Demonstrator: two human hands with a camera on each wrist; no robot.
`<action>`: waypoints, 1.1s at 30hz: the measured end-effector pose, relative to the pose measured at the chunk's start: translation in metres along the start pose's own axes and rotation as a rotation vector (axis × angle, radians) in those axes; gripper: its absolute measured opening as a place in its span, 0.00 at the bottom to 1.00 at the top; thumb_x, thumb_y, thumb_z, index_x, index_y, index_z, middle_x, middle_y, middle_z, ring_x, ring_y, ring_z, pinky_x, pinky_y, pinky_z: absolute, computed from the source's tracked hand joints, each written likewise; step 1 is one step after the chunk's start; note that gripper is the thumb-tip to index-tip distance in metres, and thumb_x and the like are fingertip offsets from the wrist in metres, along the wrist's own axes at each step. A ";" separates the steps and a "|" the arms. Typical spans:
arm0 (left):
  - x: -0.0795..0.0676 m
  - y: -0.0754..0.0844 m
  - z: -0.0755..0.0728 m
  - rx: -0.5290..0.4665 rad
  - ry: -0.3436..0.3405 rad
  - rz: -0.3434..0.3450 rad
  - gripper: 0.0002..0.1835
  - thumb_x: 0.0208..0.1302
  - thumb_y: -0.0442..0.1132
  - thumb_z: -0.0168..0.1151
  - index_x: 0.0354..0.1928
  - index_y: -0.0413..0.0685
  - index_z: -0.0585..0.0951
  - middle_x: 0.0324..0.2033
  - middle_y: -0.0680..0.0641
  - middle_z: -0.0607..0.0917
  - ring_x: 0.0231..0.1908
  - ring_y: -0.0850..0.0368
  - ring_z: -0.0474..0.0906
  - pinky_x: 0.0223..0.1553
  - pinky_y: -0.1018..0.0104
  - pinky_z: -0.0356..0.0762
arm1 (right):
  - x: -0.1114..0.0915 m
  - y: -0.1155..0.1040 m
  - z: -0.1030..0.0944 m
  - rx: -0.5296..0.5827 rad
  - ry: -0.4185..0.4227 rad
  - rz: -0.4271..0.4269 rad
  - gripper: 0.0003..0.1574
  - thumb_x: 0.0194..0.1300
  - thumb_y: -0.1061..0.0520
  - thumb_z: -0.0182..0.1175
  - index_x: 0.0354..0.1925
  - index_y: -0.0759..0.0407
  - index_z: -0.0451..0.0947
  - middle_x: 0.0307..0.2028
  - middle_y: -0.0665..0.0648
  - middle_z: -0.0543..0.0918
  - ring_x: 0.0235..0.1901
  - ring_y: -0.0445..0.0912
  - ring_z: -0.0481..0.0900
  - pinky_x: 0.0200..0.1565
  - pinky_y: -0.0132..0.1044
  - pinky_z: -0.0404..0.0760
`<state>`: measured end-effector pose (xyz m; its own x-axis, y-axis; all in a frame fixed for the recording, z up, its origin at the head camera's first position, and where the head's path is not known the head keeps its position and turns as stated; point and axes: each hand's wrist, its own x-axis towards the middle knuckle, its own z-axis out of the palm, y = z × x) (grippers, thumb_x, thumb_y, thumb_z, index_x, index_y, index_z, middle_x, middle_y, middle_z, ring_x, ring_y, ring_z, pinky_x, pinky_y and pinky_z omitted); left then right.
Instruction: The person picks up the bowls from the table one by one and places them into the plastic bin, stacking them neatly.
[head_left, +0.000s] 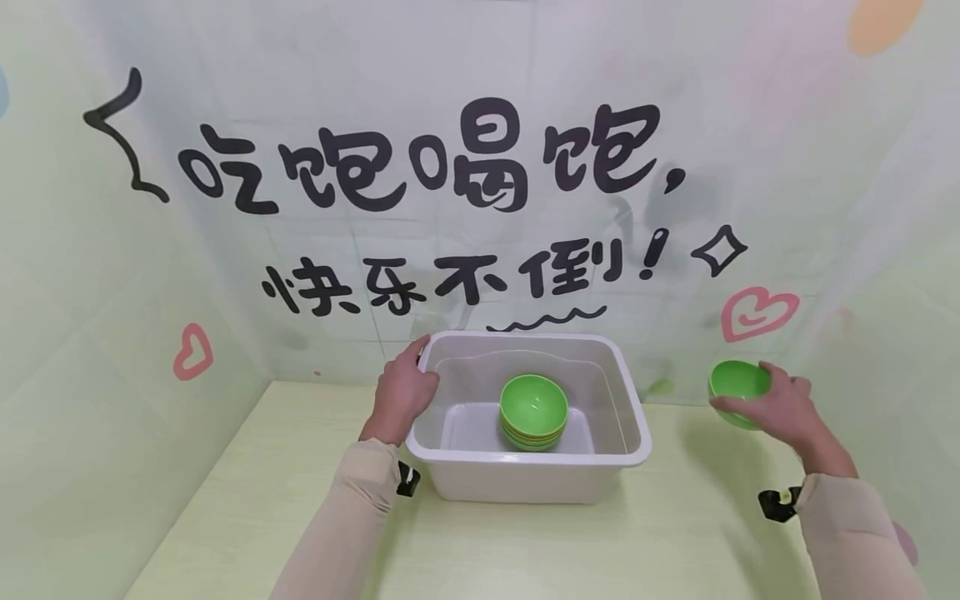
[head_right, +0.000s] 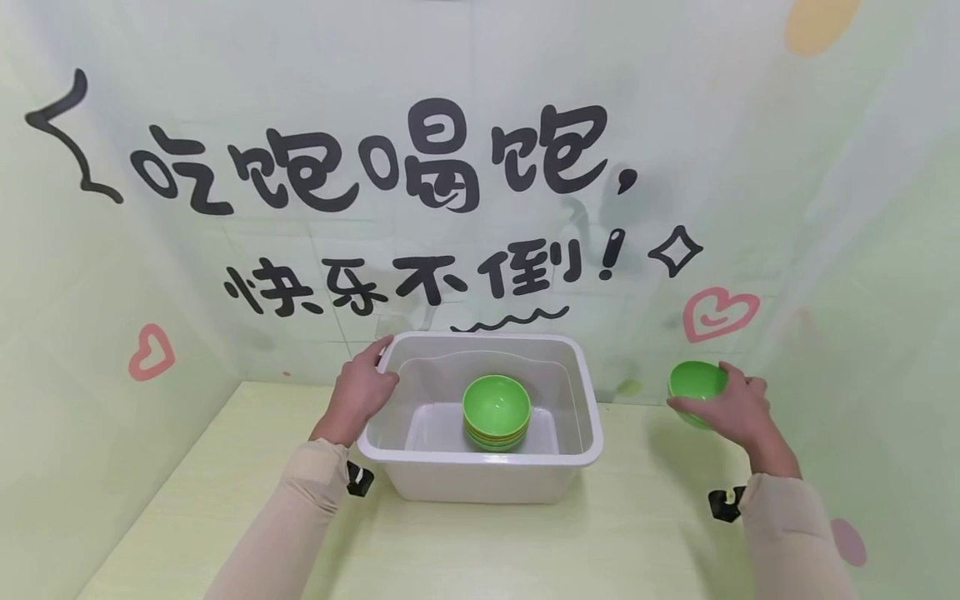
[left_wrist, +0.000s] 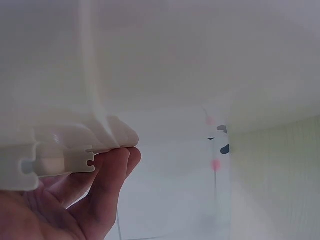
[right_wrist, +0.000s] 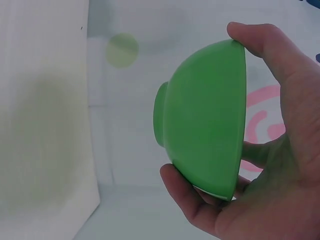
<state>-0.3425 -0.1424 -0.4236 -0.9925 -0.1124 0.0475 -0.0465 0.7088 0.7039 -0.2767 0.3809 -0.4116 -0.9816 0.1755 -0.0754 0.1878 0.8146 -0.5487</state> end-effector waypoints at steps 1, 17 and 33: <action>0.000 0.000 0.000 0.002 0.002 0.003 0.39 0.60 0.38 0.52 0.77 0.59 0.65 0.62 0.40 0.83 0.40 0.43 0.86 0.29 0.61 0.79 | 0.000 -0.002 -0.001 0.002 -0.002 -0.002 0.77 0.61 0.29 0.64 0.76 0.79 0.35 0.62 0.90 0.47 0.51 0.73 0.62 0.40 0.57 0.78; 0.001 0.001 -0.002 -0.007 -0.008 -0.005 0.39 0.60 0.38 0.52 0.77 0.60 0.64 0.62 0.40 0.82 0.40 0.44 0.86 0.29 0.61 0.81 | -0.002 -0.053 -0.009 -0.010 0.052 -0.139 0.71 0.60 0.32 0.67 0.77 0.74 0.44 0.64 0.85 0.52 0.54 0.70 0.64 0.44 0.53 0.74; 0.001 -0.001 0.001 -0.011 0.004 -0.006 0.39 0.60 0.38 0.52 0.77 0.59 0.66 0.61 0.39 0.83 0.39 0.44 0.86 0.30 0.61 0.81 | 0.000 -0.096 -0.007 -0.031 0.060 -0.280 0.65 0.61 0.35 0.67 0.76 0.75 0.51 0.63 0.82 0.64 0.55 0.68 0.69 0.49 0.59 0.76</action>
<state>-0.3437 -0.1430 -0.4248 -0.9918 -0.1193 0.0457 -0.0514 0.7005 0.7118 -0.2941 0.3061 -0.3529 -0.9917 -0.0271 0.1258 -0.0887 0.8526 -0.5150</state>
